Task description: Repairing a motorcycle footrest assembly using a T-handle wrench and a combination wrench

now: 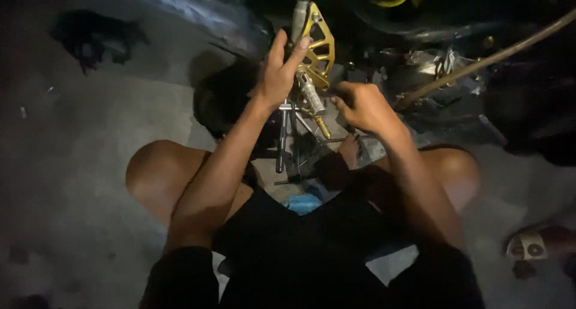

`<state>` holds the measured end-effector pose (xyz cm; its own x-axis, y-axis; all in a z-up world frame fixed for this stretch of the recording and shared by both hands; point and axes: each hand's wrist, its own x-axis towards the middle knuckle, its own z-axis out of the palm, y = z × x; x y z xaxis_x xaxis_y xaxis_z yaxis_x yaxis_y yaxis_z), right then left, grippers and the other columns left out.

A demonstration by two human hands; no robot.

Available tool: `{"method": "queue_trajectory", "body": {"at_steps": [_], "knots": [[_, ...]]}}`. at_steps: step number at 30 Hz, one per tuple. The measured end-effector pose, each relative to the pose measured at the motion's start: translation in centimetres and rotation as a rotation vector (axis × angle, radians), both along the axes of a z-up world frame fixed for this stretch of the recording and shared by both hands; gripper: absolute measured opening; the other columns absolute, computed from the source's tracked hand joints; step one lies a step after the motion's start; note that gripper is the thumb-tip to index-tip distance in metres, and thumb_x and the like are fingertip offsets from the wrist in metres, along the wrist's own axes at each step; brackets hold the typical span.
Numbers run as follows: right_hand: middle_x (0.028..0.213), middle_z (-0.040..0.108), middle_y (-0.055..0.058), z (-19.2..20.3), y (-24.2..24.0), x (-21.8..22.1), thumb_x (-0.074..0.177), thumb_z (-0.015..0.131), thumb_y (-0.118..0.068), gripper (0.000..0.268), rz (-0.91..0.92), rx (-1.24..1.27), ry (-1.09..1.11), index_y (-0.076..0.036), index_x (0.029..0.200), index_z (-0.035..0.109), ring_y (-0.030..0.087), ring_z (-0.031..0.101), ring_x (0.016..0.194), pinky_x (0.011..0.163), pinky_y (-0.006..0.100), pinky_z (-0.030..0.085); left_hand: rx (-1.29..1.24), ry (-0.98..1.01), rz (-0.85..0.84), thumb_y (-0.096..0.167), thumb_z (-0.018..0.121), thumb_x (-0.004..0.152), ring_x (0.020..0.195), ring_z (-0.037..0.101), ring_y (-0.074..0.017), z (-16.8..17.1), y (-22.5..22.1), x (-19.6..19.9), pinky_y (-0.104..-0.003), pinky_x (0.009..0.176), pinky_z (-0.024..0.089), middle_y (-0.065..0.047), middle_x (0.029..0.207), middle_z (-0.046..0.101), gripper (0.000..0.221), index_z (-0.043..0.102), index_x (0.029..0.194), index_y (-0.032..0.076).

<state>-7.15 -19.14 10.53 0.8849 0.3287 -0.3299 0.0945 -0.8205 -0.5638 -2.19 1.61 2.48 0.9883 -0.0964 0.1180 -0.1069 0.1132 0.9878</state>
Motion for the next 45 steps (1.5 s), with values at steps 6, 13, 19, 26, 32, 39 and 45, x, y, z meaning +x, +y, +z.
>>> {"method": "queue_trajectory", "body": {"at_steps": [6,13,19,26,32,39,45], "knots": [[0.091,0.075,0.02,-3.6,0.1,0.1,0.09,0.071,-0.006,0.023,0.043,0.091,-0.214,0.008,0.108,0.069,0.036,0.066,0.064,0.06,0.044,0.05,0.077,-0.054,-0.04,0.036,0.057,0.104,0.1,0.066,-0.0212,2.0,0.2,-0.6,-0.035,0.092,0.054,-0.015,0.118,0.067,0.046,0.051,0.131,-0.001],[0.094,0.072,0.025,-4.1,-1.2,0.1,0.091,0.072,-0.011,0.028,0.071,-0.062,-0.119,0.01,0.109,0.068,0.04,0.065,0.068,0.064,0.047,0.052,0.131,-0.185,0.073,0.052,0.047,0.108,0.103,0.066,-0.0246,3.2,-1.1,-0.3,-0.038,0.092,0.052,-0.014,0.115,0.065,0.05,0.051,0.126,0.005],[0.1,0.074,0.023,-4.0,-1.6,-0.8,0.091,0.069,-0.005,0.024,0.003,0.009,-0.261,0.008,0.111,0.07,0.04,0.068,0.075,0.069,0.044,0.054,0.215,-0.145,0.194,0.056,0.047,0.102,0.072,0.059,-0.016,2.6,-2.0,0.3,-0.031,0.068,0.05,-0.007,0.086,0.062,0.054,0.057,0.106,0.003],[0.102,0.072,0.021,1.0,2.4,2.1,0.093,0.073,0.009,0.017,-0.153,0.309,-0.965,0.009,0.109,0.067,0.03,0.07,0.085,0.08,0.037,0.06,0.238,-0.115,0.23,0.046,0.054,0.101,0.064,0.054,-0.0159,1.9,-3.0,0.1,-0.031,0.062,0.049,-0.004,0.076,0.055,0.042,0.051,0.093,0.005],[0.105,0.067,0.016,2.6,6.9,3.5,0.091,0.077,0.001,0.026,-0.23,0.442,-0.925,0.004,0.113,0.064,0.029,0.067,0.086,0.08,0.036,0.056,0.365,-0.17,0.298,0.008,0.055,0.097,0.088,0.067,-0.038,-2.2,-3.1,0.4,-0.045,0.08,0.052,-0.022,0.105,0.067,0.03,0.05,0.126,0.002],[0.097,0.064,0.013,2.6,8.2,4.6,0.09,0.074,0.004,0.02,-0.219,0.422,-1.071,0.003,0.107,0.064,0.029,0.062,0.08,0.076,0.037,0.053,0.384,-0.069,0.282,0.021,0.058,0.1,0.099,0.07,-0.039,-2.3,-2.0,0.2,-0.043,0.085,0.055,-0.027,0.122,0.067,0.053,0.038,0.144,-0.002],[0.097,0.061,0.014,2.6,6.9,6.5,0.102,0.061,-0.003,0.013,0.057,0.088,-1.353,0.001,0.114,0.065,0.033,0.066,0.083,0.073,0.04,0.057,0.231,-0.018,0.184,-0.003,0.047,0.095,0.147,0.03,-0.0525,0.8,-1.4,-0.1,-0.058,0.127,0.023,-0.044,0.153,0.032,0.062,0.03,0.153,-0.015]]}}
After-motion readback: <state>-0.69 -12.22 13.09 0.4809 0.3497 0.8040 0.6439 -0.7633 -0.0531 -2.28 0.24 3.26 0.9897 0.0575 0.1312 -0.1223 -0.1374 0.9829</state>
